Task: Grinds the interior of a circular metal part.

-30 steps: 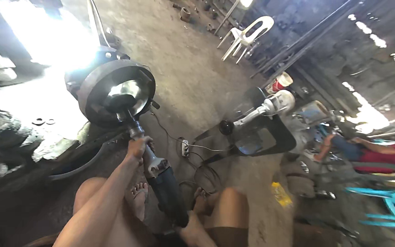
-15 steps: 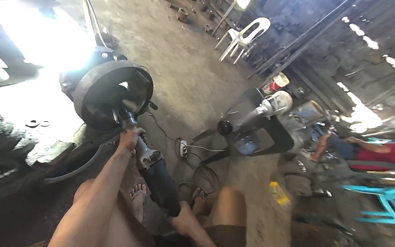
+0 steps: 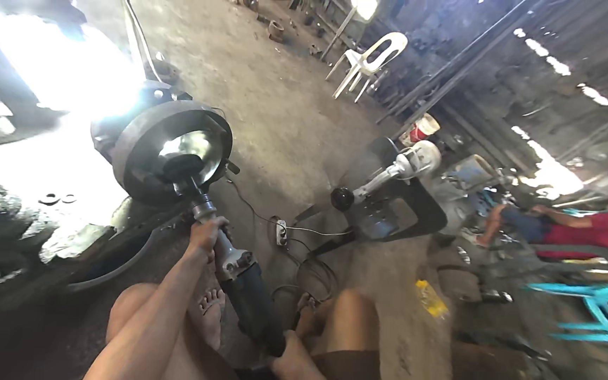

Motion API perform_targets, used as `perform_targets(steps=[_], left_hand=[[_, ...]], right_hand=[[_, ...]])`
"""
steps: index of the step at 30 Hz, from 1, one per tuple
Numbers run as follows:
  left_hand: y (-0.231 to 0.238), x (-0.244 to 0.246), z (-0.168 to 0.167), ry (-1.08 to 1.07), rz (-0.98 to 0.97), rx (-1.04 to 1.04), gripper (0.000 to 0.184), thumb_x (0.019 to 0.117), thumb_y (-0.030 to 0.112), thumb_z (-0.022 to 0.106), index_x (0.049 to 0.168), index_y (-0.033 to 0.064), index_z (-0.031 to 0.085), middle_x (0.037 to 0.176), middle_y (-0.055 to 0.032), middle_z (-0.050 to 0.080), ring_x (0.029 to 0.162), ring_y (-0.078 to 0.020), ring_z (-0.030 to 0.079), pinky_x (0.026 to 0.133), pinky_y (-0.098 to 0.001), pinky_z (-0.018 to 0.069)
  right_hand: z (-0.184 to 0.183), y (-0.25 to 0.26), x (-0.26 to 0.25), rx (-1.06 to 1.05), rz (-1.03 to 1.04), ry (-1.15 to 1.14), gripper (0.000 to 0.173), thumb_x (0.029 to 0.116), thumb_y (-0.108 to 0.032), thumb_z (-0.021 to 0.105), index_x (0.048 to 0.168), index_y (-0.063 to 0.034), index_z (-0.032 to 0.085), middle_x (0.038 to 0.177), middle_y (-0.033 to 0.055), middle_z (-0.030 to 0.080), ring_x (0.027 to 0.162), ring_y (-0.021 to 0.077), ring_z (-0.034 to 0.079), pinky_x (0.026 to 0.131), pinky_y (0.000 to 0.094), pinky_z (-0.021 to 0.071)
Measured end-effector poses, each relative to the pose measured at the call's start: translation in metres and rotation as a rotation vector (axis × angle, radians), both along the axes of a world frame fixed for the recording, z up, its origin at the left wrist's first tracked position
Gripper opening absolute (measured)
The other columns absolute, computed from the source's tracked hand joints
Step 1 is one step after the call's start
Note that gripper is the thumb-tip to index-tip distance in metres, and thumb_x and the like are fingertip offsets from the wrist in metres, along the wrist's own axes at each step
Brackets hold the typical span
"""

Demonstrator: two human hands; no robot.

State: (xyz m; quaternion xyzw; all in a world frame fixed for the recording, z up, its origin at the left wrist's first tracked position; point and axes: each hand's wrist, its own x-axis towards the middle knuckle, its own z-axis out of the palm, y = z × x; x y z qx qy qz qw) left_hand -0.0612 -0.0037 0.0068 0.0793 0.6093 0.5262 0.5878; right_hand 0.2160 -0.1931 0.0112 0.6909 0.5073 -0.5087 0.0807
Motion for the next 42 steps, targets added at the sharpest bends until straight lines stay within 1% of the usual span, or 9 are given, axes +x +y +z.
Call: perform_targets(steps=[7, 12, 15, 19, 25, 31, 35, 38, 42], left_hand=[[0.023, -0.025, 0.009, 0.073, -0.005, 0.042, 0.015, 0.0905, 0.017, 0.067, 0.097, 0.0034, 0.065, 0.072, -0.0076, 0.065, 0.059, -0.0189, 0.063, 0.055, -0.0361, 0.0571], [0.014, -0.018, 0.003, 0.054, 0.011, 0.023, 0.021, 0.0900, 0.016, 0.069, 0.103, 0.0014, 0.062, 0.073, -0.0096, 0.065, 0.058, -0.0211, 0.065, 0.055, -0.0375, 0.0588], [0.001, -0.002, -0.001, 0.022, 0.014, 0.003, 0.020, 0.0922, 0.012, 0.068, 0.106, -0.0005, 0.060, 0.073, -0.0109, 0.064, 0.058, -0.0217, 0.064, 0.055, -0.0373, 0.0589], [-0.014, 0.010, -0.004, 0.019, -0.008, -0.028, 0.021, 0.0902, 0.009, 0.069, 0.106, -0.0019, 0.060, 0.073, -0.0119, 0.065, 0.058, -0.0226, 0.065, 0.055, -0.0383, 0.0596], [0.000, -0.006, 0.004, 0.077, 0.004, -0.012, 0.027, 0.0906, 0.014, 0.070, 0.111, -0.0012, 0.061, 0.077, -0.0120, 0.065, 0.061, -0.0226, 0.065, 0.057, -0.0393, 0.0587], [0.014, -0.021, 0.007, 0.090, 0.017, 0.021, 0.026, 0.0864, 0.016, 0.070, 0.108, 0.0036, 0.061, 0.076, -0.0092, 0.064, 0.060, -0.0205, 0.064, 0.056, -0.0390, 0.0579], [0.002, -0.014, 0.004, 0.080, -0.002, -0.005, 0.026, 0.0872, 0.017, 0.070, 0.107, 0.0030, 0.062, 0.076, -0.0097, 0.066, 0.060, -0.0210, 0.065, 0.056, -0.0389, 0.0585], [-0.011, -0.005, -0.004, 0.046, -0.013, -0.025, 0.029, 0.0878, 0.016, 0.071, 0.110, 0.0012, 0.060, 0.075, -0.0116, 0.066, 0.060, -0.0227, 0.066, 0.055, -0.0391, 0.0590], [-0.021, 0.002, -0.003, 0.008, 0.002, -0.040, 0.022, 0.0898, 0.011, 0.069, 0.106, -0.0004, 0.060, 0.072, -0.0123, 0.064, 0.059, -0.0235, 0.065, 0.055, -0.0394, 0.0590]], right_hand=[[-0.006, 0.032, -0.024, 0.031, 0.029, 0.072, 0.038, 0.0825, -0.030, 0.081, 0.111, -0.0077, 0.069, 0.097, 0.0099, 0.073, 0.089, 0.0224, 0.072, 0.083, 0.0488, 0.0598], [0.005, 0.020, -0.019, -0.024, 0.004, 0.043, 0.045, 0.0847, -0.030, 0.081, 0.119, -0.0058, 0.066, 0.105, 0.0129, 0.072, 0.096, 0.0246, 0.072, 0.089, 0.0494, 0.0585], [0.002, 0.001, -0.005, -0.028, -0.011, 0.026, 0.046, 0.0827, -0.032, 0.084, 0.117, -0.0055, 0.069, 0.104, 0.0130, 0.074, 0.097, 0.0256, 0.072, 0.090, 0.0510, 0.0589], [-0.005, -0.016, 0.011, -0.020, -0.004, 0.031, 0.048, 0.0820, -0.038, 0.085, 0.115, -0.0053, 0.071, 0.105, 0.0124, 0.075, 0.099, 0.0244, 0.072, 0.092, 0.0499, 0.0584], [-0.008, 0.005, -0.005, -0.021, 0.005, 0.033, 0.047, 0.0809, -0.033, 0.084, 0.117, -0.0077, 0.069, 0.104, 0.0114, 0.074, 0.097, 0.0245, 0.072, 0.090, 0.0511, 0.0591], [-0.008, 0.024, -0.022, -0.016, 0.033, 0.049, 0.046, 0.0839, -0.033, 0.081, 0.118, -0.0070, 0.066, 0.103, 0.0114, 0.072, 0.094, 0.0239, 0.072, 0.086, 0.0495, 0.0593], [-0.006, 0.010, -0.015, -0.029, 0.029, 0.056, 0.047, 0.0838, -0.033, 0.082, 0.120, -0.0071, 0.066, 0.107, 0.0117, 0.072, 0.098, 0.0237, 0.071, 0.090, 0.0489, 0.0587], [-0.005, -0.006, -0.005, -0.039, 0.020, 0.044, 0.046, 0.0835, -0.035, 0.082, 0.117, -0.0075, 0.068, 0.105, 0.0113, 0.073, 0.098, 0.0236, 0.072, 0.090, 0.0496, 0.0587], [-0.008, -0.016, 0.001, -0.024, 0.011, 0.061, 0.043, 0.0833, -0.036, 0.083, 0.113, -0.0073, 0.070, 0.102, 0.0106, 0.074, 0.096, 0.0226, 0.072, 0.090, 0.0480, 0.0587]])
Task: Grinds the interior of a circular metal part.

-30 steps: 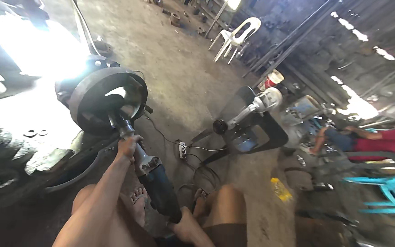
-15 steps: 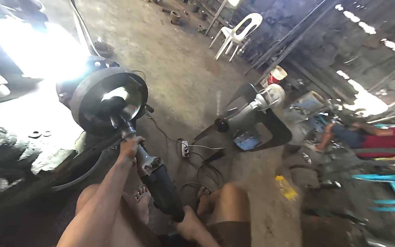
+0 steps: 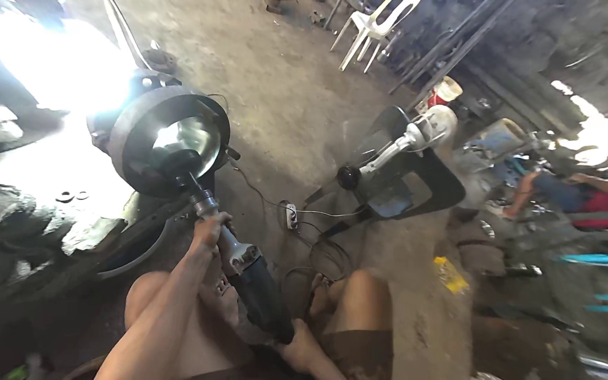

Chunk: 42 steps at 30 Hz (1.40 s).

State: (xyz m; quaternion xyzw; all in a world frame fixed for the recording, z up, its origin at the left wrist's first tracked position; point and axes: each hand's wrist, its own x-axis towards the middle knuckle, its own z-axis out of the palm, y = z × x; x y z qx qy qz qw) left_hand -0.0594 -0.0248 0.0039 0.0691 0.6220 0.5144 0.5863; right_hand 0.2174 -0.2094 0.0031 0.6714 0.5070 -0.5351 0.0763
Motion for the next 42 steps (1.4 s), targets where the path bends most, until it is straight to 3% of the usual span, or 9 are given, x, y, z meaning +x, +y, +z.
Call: perform_targets(steps=[5, 12, 21, 33, 36, 39, 42], left_hand=[[0.015, -0.011, 0.007, 0.041, 0.004, 0.029, 0.022, 0.0892, 0.012, 0.069, 0.106, 0.0010, 0.061, 0.072, -0.0109, 0.065, 0.059, -0.0215, 0.065, 0.055, -0.0380, 0.0582], [0.038, -0.023, 0.009, 0.091, 0.009, 0.050, 0.025, 0.0868, 0.019, 0.069, 0.105, 0.0048, 0.062, 0.076, -0.0083, 0.063, 0.061, -0.0202, 0.063, 0.057, -0.0398, 0.0574], [0.004, 0.000, -0.003, 0.025, 0.004, 0.000, 0.027, 0.0904, 0.012, 0.069, 0.111, -0.0010, 0.058, 0.076, -0.0136, 0.065, 0.060, -0.0244, 0.066, 0.057, -0.0412, 0.0600], [0.042, -0.026, 0.007, 0.077, 0.038, 0.065, 0.021, 0.0878, 0.014, 0.070, 0.104, 0.0025, 0.062, 0.076, -0.0099, 0.065, 0.061, -0.0213, 0.065, 0.057, -0.0393, 0.0587], [0.038, -0.021, 0.003, 0.063, 0.041, 0.053, 0.023, 0.0890, 0.014, 0.069, 0.105, 0.0011, 0.060, 0.075, -0.0116, 0.064, 0.060, -0.0227, 0.065, 0.057, -0.0402, 0.0594], [0.023, -0.008, -0.003, 0.044, 0.023, 0.032, 0.024, 0.0918, 0.011, 0.067, 0.111, 0.0001, 0.057, 0.076, -0.0121, 0.063, 0.061, -0.0229, 0.065, 0.059, -0.0404, 0.0597], [0.008, 0.007, -0.002, 0.032, 0.007, 0.006, 0.021, 0.0909, 0.007, 0.066, 0.109, -0.0015, 0.058, 0.074, -0.0124, 0.063, 0.059, -0.0228, 0.064, 0.056, -0.0395, 0.0587]], right_hand=[[-0.007, 0.019, -0.011, 0.004, 0.005, 0.022, 0.042, 0.0824, -0.031, 0.081, 0.115, -0.0078, 0.069, 0.103, 0.0102, 0.074, 0.096, 0.0231, 0.072, 0.088, 0.0496, 0.0594], [-0.009, 0.046, -0.022, 0.027, 0.028, 0.032, 0.043, 0.0812, -0.034, 0.081, 0.114, -0.0088, 0.069, 0.100, 0.0096, 0.073, 0.091, 0.0230, 0.072, 0.084, 0.0503, 0.0600], [0.000, 0.006, 0.002, -0.054, -0.003, -0.009, 0.049, 0.0827, -0.037, 0.084, 0.119, -0.0072, 0.068, 0.107, 0.0114, 0.074, 0.100, 0.0240, 0.072, 0.093, 0.0493, 0.0583], [-0.006, 0.050, -0.023, 0.004, 0.030, 0.037, 0.042, 0.0813, -0.032, 0.081, 0.112, -0.0075, 0.068, 0.097, 0.0107, 0.073, 0.088, 0.0244, 0.072, 0.082, 0.0513, 0.0598], [-0.009, 0.044, -0.015, 0.003, 0.037, 0.036, 0.041, 0.0821, -0.033, 0.081, 0.111, -0.0069, 0.069, 0.097, 0.0111, 0.072, 0.089, 0.0247, 0.072, 0.082, 0.0511, 0.0594], [-0.002, 0.027, -0.003, -0.032, 0.015, 0.017, 0.047, 0.0832, -0.035, 0.081, 0.118, -0.0068, 0.068, 0.106, 0.0124, 0.073, 0.098, 0.0257, 0.072, 0.090, 0.0514, 0.0584], [-0.005, 0.010, 0.011, -0.047, -0.003, -0.013, 0.047, 0.0809, -0.036, 0.084, 0.116, -0.0077, 0.070, 0.107, 0.0129, 0.074, 0.101, 0.0272, 0.072, 0.093, 0.0533, 0.0576]])
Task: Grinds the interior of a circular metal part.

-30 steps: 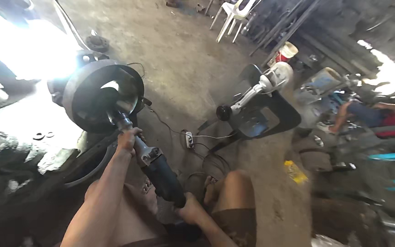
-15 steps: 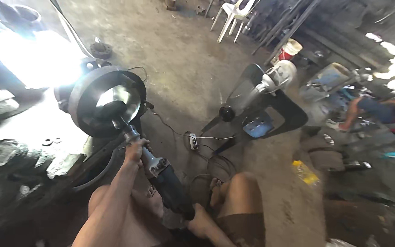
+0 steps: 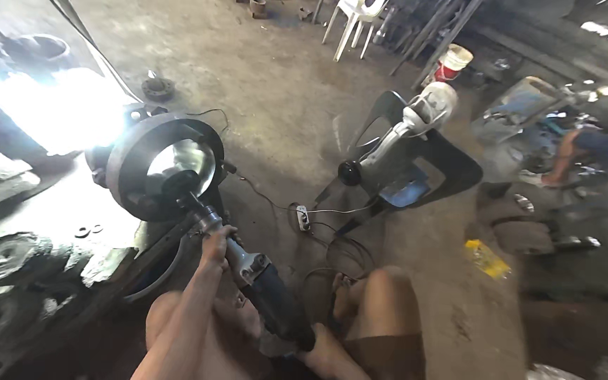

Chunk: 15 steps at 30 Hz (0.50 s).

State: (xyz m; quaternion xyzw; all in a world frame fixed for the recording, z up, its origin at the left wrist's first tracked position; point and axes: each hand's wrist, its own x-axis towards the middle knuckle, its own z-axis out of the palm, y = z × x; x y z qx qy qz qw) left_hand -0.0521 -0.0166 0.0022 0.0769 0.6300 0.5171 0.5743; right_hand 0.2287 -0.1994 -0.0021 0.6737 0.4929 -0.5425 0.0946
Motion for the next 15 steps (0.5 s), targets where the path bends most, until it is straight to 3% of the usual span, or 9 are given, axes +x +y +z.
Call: perform_targets(steps=[5, 12, 15], left_hand=[[0.003, -0.001, 0.001, 0.003, 0.006, -0.010, 0.020, 0.0903, 0.008, 0.066, 0.107, -0.0014, 0.059, 0.075, -0.0122, 0.063, 0.060, -0.0232, 0.064, 0.057, -0.0402, 0.0593], [0.040, -0.021, 0.014, 0.068, 0.050, 0.037, 0.017, 0.0924, 0.013, 0.065, 0.103, 0.0021, 0.059, 0.075, -0.0097, 0.062, 0.061, -0.0215, 0.063, 0.059, -0.0401, 0.0588], [0.043, -0.020, 0.008, 0.061, 0.070, 0.041, 0.020, 0.0914, 0.015, 0.066, 0.105, 0.0026, 0.059, 0.076, -0.0104, 0.062, 0.061, -0.0224, 0.064, 0.060, -0.0414, 0.0590]], right_hand=[[-0.007, 0.004, 0.003, 0.001, 0.022, 0.002, 0.045, 0.0791, -0.036, 0.083, 0.114, -0.0097, 0.070, 0.104, 0.0110, 0.074, 0.097, 0.0261, 0.072, 0.089, 0.0539, 0.0586], [0.003, 0.056, -0.019, 0.019, 0.080, 0.023, 0.044, 0.0823, -0.032, 0.080, 0.116, -0.0057, 0.066, 0.104, 0.0138, 0.072, 0.096, 0.0285, 0.071, 0.086, 0.0542, 0.0582], [0.006, 0.062, -0.014, 0.016, 0.095, 0.008, 0.047, 0.0830, -0.032, 0.080, 0.119, -0.0058, 0.065, 0.107, 0.0143, 0.071, 0.100, 0.0291, 0.071, 0.089, 0.0544, 0.0575]])
